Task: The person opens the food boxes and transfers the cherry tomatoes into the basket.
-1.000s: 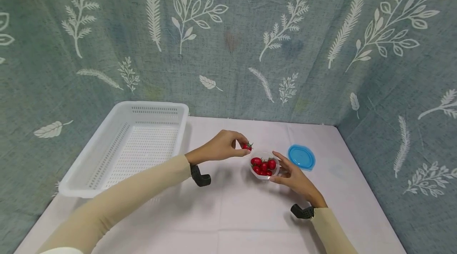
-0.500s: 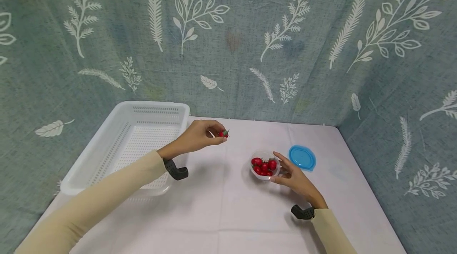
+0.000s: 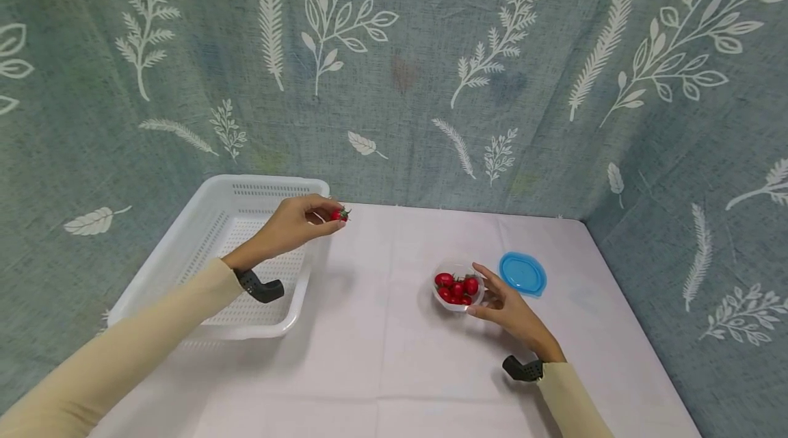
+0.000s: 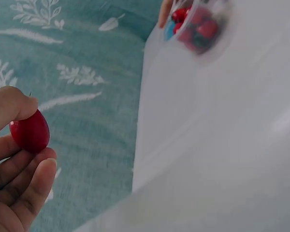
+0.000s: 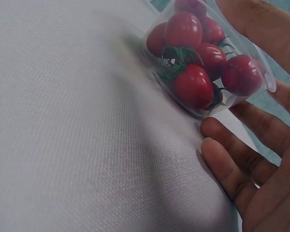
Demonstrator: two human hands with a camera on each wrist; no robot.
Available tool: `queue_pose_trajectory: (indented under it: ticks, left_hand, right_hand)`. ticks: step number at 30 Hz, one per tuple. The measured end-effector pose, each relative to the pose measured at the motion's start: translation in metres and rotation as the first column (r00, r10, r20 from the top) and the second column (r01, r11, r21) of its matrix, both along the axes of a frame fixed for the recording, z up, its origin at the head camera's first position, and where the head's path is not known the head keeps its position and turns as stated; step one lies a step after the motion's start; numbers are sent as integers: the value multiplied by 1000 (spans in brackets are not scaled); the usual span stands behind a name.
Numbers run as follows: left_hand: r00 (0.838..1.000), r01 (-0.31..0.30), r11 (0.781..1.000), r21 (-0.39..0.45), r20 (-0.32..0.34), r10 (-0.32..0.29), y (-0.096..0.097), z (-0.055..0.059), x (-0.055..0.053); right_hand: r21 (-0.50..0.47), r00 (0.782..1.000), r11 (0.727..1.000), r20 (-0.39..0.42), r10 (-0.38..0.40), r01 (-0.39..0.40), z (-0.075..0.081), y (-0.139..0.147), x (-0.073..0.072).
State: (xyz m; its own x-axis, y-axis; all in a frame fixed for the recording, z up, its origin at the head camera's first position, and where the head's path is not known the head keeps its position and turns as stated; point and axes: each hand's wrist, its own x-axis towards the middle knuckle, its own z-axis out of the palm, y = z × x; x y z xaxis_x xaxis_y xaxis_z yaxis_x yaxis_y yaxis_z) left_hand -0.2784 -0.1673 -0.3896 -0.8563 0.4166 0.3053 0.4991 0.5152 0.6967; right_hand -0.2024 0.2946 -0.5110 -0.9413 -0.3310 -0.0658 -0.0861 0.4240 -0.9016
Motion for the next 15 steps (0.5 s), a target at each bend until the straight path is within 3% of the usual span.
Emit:
queue_pose_trajectory:
  ticks: [7, 15]
  left_hand:
    - [997, -76, 997, -8, 6, 76, -37, -3, -4]
    - [984, -174, 984, -46, 17, 175, -75, -13, -11]
  right_hand:
    - [-17, 1000, 1000, -1, 1, -1, 0, -1, 0]
    - [10, 1000, 1000, -3, -2, 2, -2, -1, -1]
